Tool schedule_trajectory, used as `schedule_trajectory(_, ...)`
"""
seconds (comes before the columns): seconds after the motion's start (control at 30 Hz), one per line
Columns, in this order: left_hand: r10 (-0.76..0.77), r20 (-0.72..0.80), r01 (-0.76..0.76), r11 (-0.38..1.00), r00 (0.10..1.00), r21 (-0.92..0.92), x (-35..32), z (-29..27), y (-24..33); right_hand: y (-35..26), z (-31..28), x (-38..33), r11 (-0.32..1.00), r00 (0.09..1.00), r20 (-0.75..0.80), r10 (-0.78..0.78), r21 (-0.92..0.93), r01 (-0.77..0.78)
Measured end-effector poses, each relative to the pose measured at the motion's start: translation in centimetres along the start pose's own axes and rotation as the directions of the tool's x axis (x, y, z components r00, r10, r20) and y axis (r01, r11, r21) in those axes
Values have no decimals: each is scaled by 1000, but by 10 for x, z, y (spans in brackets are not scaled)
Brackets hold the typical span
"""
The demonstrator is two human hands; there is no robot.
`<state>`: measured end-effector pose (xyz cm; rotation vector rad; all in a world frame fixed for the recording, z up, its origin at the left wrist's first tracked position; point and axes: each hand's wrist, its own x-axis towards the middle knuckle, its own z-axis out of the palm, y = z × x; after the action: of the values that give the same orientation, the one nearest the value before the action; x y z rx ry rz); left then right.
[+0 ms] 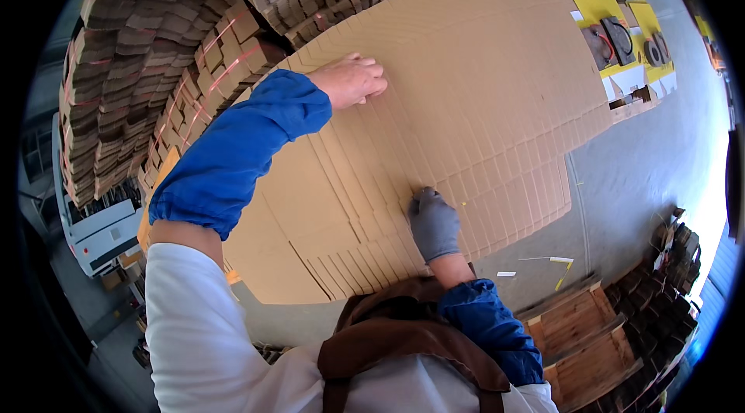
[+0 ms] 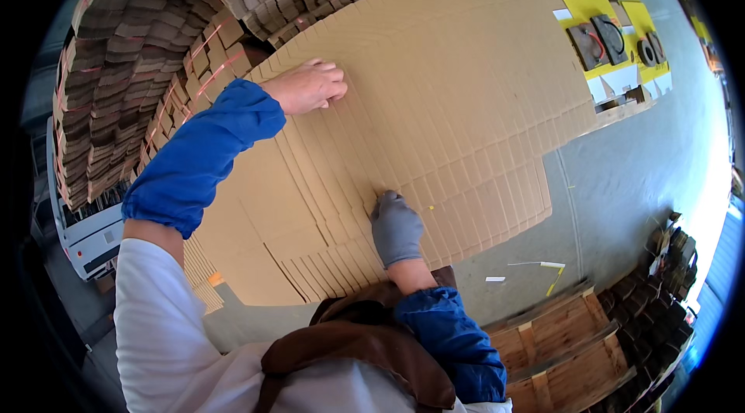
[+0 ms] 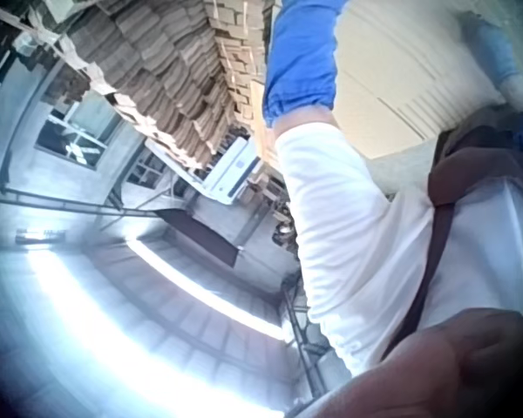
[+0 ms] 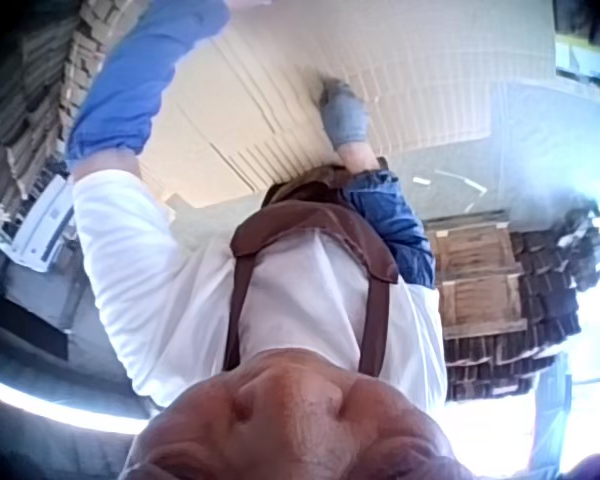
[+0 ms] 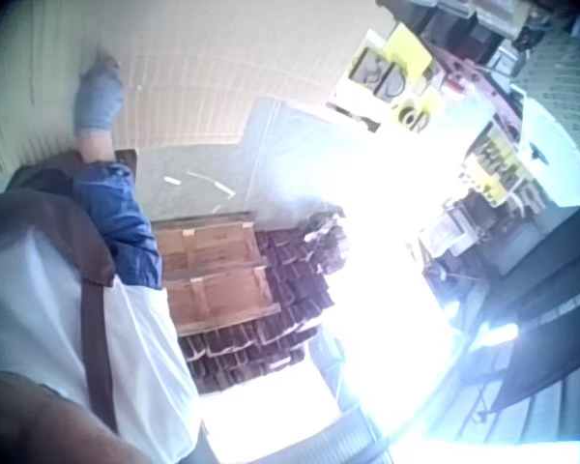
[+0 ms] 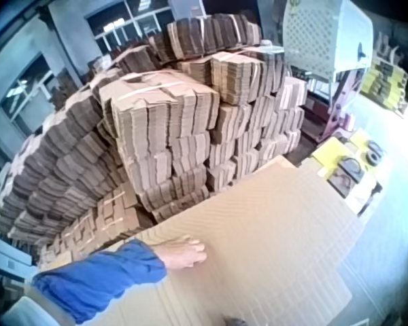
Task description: The person applies white adhesive to a large corrugated cardboard sheet using a brush. They repeatedly dip the brush into a small container and spread the glue across the surface in linear strokes.
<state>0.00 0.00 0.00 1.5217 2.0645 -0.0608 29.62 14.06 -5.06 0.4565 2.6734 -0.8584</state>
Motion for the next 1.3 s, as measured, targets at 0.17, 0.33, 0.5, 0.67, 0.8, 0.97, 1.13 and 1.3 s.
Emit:
schedule_trajectory(0.17,-71,-73,65,995,995,-81,-19,13,-8,-3,-5,-18,997,997,-31,-70,8,71)
schedule_trajectory(0.33,-57,-59,52,994,997,-92,-39,12,-18,-13,1,-29,996,996,-9,-84,28,84)
schedule_trajectory(0.5,-14,-74,11,999,997,-44,-40,16,-19,-15,0,-27,994,999,32,-28,105,25)
schedule_trajectory(0.67,23,-62,-25,999,998,-35,-39,14,-22,-18,-10,-22,984,993,121,4,178,-25)
schedule_trajectory(0.8,23,-2,-23,999,1000,-24,-32,8,-23,-11,-1,-21,978,994,105,-26,211,3)
schedule_trajectory(0.97,49,60,-48,999,997,-22,-27,8,-27,-22,-7,-21,998,989,139,-48,51,41)
schedule_trajectory(1.13,34,110,-28,998,993,-62,-19,4,-28,-19,-1,-20,996,991,96,-89,24,87)
schedule_trajectory(1.3,36,110,-26,995,993,-98,-16,7,-32,-20,0,-19,996,990,107,-94,4,94)
